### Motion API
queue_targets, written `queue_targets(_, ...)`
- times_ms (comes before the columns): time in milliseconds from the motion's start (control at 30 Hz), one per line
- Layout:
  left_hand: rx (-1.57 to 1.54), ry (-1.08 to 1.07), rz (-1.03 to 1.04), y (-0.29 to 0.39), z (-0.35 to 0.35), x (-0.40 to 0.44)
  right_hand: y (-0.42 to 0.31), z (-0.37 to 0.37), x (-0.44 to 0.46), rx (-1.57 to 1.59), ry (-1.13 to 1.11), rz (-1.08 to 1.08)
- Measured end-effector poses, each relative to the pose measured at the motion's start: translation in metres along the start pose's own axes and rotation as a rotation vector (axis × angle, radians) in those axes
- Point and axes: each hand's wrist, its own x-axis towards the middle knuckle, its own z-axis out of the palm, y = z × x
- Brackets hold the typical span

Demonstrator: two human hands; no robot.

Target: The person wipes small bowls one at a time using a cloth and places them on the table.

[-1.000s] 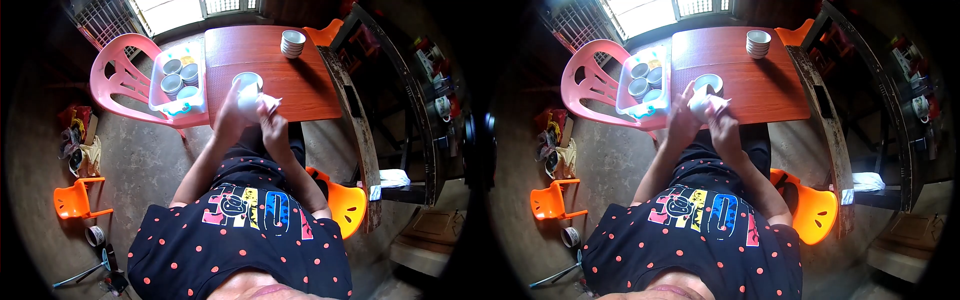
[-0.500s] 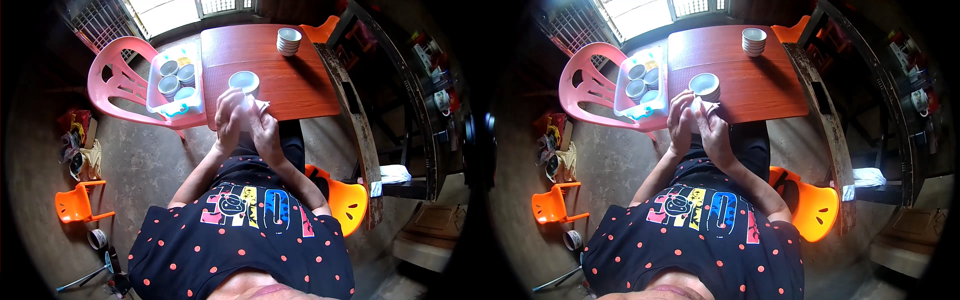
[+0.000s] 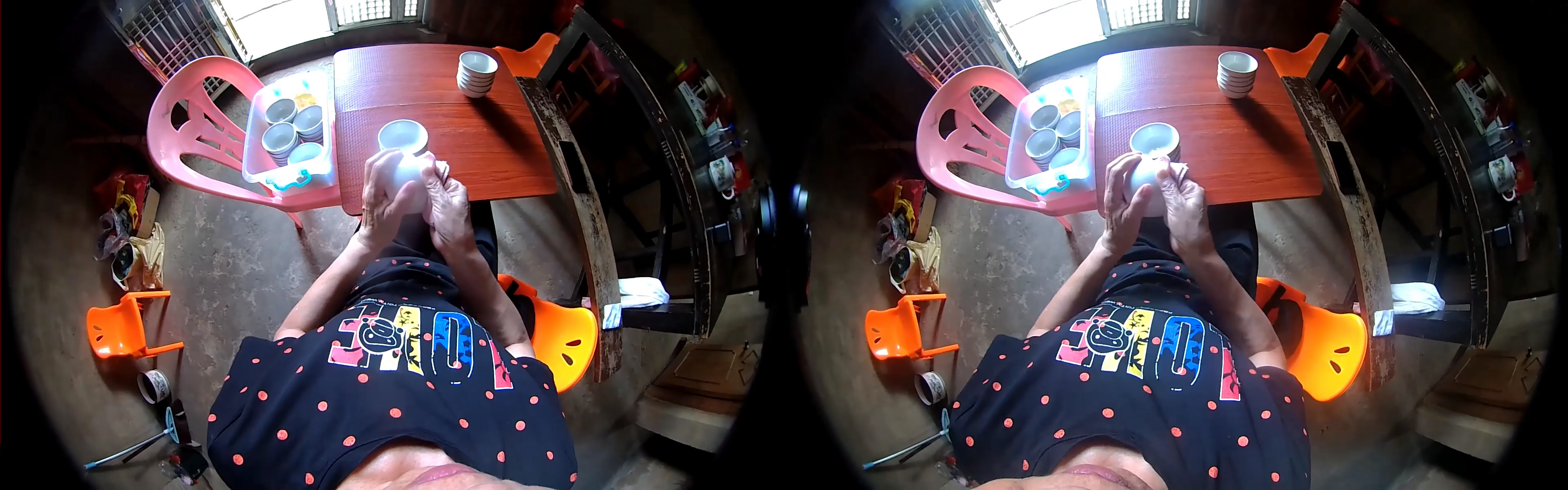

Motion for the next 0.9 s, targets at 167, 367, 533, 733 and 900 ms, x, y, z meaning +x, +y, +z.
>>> queue_targets(167, -1.063, -0.169, -0.896, 0.007, -0.003, 0.005, 0.009, -0.013, -0.008, -0.022, 0.08, -0.074)
queue_targets(367, -0.286, -0.35, -0.283, 0.003, 0.0, 0.004, -0.009, -0.022, -0.011, -0.232, 0.101, -0.058)
queue_targets(533, -0.404, -0.469, -0.457, 0.01, -0.002, 0.005, -0.02, -0.034, 0.01, -0.209, 0.004, -0.028)
queue_targets(733, -1.042, -0.55, -0.916, 0.001, -0.009, 0.005, -0.03, -0.044, 0.02, 0.153, 0.12, 0.156)
queue_targets(900, -1.392, -0.461, -0.959, -0.003, -0.004, 0.002, -0.035, -0.076, 0.03, 0.253, 0.461, -0.082)
